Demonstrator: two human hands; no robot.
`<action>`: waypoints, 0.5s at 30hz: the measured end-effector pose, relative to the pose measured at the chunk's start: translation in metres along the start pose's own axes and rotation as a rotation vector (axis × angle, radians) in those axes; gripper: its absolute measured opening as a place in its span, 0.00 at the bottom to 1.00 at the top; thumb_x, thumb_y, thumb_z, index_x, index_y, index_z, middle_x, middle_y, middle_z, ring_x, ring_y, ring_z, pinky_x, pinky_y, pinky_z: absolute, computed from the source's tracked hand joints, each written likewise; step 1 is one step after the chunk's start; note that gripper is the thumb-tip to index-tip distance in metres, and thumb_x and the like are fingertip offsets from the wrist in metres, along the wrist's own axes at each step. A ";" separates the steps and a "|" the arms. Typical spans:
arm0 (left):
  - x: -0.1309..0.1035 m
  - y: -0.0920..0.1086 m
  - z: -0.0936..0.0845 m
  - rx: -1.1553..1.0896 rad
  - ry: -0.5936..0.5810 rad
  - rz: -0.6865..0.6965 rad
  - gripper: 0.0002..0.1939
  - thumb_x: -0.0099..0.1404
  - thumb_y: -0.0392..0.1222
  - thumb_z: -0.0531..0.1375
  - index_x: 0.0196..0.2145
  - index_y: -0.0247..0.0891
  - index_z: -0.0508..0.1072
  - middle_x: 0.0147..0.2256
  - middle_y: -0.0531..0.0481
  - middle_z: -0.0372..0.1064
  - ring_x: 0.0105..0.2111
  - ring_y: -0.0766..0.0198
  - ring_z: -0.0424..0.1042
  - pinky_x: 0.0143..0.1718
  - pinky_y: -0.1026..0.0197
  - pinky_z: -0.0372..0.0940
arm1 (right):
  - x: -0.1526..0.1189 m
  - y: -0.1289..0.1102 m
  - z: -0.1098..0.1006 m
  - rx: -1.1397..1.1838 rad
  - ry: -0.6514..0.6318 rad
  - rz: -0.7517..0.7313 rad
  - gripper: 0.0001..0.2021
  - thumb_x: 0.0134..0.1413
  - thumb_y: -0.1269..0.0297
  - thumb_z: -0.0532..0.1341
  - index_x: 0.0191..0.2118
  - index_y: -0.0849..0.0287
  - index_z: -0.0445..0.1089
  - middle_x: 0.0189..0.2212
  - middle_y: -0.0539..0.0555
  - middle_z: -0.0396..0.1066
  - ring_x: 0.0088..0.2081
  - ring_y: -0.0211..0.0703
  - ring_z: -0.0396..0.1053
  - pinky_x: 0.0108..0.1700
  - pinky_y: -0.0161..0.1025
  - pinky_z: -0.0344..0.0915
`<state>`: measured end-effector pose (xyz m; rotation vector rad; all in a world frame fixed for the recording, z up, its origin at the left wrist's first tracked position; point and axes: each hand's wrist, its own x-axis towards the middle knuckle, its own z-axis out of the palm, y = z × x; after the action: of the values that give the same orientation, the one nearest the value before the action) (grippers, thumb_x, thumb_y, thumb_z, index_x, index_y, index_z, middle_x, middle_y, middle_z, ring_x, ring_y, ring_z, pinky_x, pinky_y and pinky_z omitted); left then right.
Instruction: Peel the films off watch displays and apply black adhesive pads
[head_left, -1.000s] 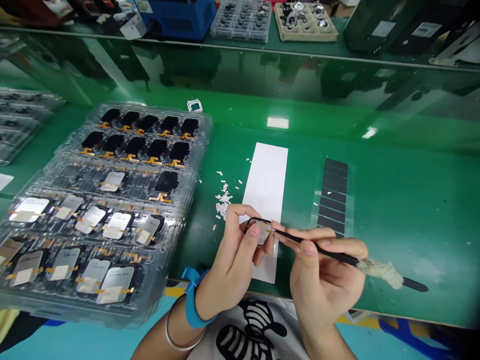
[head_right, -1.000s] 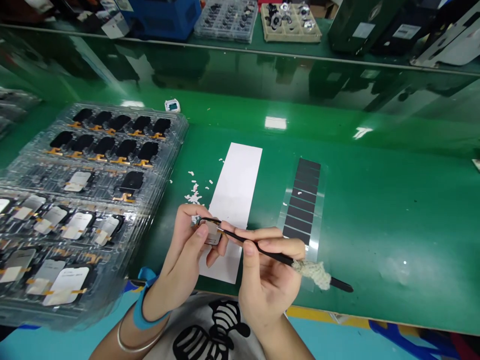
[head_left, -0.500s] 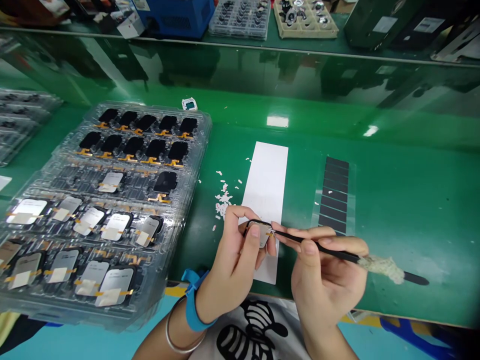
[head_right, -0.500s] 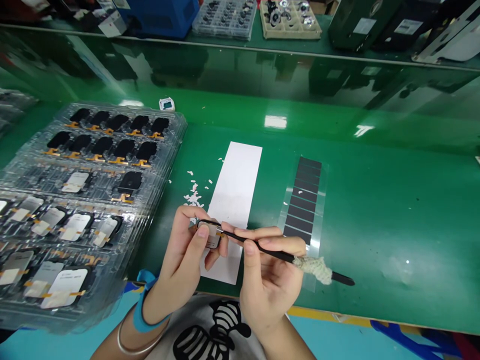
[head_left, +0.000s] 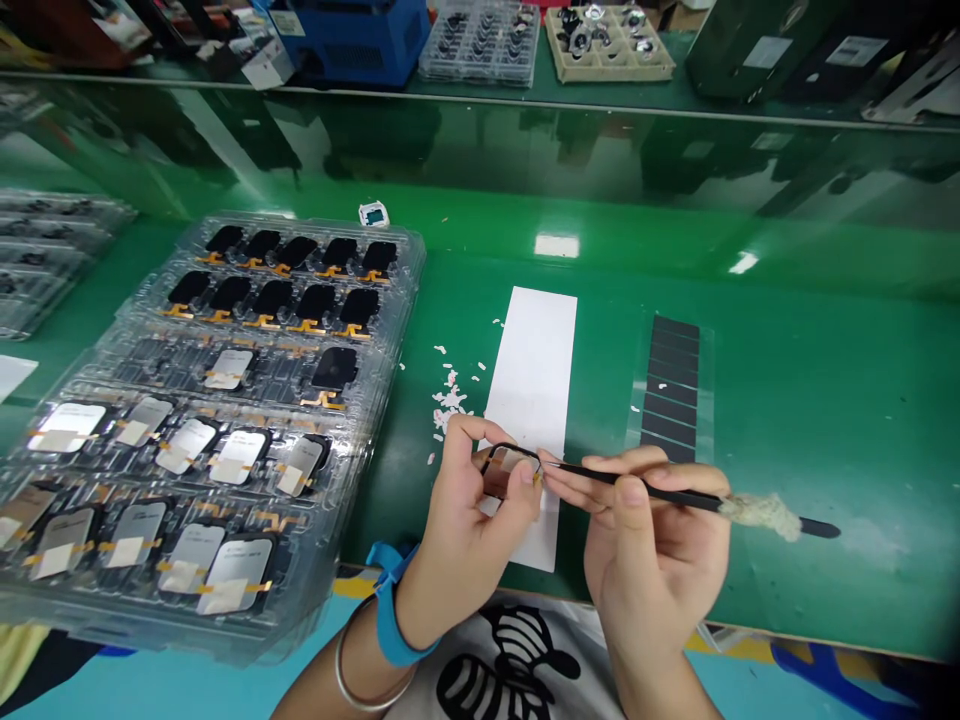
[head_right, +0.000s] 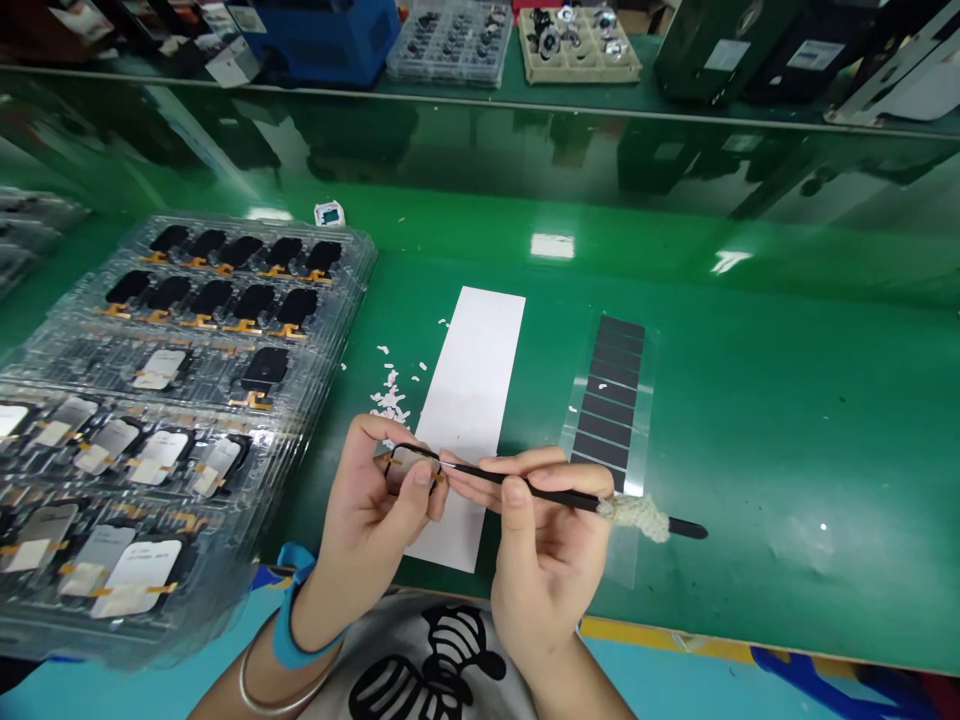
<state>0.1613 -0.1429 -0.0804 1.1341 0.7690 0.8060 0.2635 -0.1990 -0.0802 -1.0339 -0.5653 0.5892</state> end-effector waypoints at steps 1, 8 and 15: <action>0.000 0.000 0.000 0.012 0.020 -0.006 0.13 0.72 0.46 0.59 0.41 0.44 0.56 0.24 0.61 0.63 0.23 0.72 0.62 0.23 0.73 0.56 | 0.000 0.000 0.000 -0.001 0.004 0.000 0.08 0.65 0.75 0.57 0.42 0.52 0.63 0.37 0.48 0.71 0.37 0.38 0.79 0.37 0.40 0.82; 0.002 -0.002 0.001 -0.012 0.051 0.005 0.10 0.73 0.44 0.57 0.38 0.43 0.57 0.21 0.63 0.55 0.21 0.72 0.58 0.23 0.71 0.56 | -0.001 0.000 0.000 -0.011 -0.018 0.008 0.08 0.65 0.75 0.56 0.42 0.53 0.62 0.36 0.48 0.71 0.38 0.38 0.79 0.36 0.40 0.82; 0.003 0.002 0.002 -0.074 0.044 -0.001 0.12 0.77 0.45 0.50 0.34 0.42 0.58 0.22 0.61 0.57 0.20 0.71 0.57 0.24 0.68 0.56 | 0.000 0.001 -0.001 -0.012 -0.027 -0.009 0.08 0.65 0.75 0.57 0.42 0.52 0.62 0.36 0.49 0.70 0.37 0.38 0.79 0.37 0.40 0.82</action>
<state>0.1645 -0.1409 -0.0784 1.0532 0.7697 0.8543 0.2637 -0.1992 -0.0814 -1.0349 -0.5979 0.5930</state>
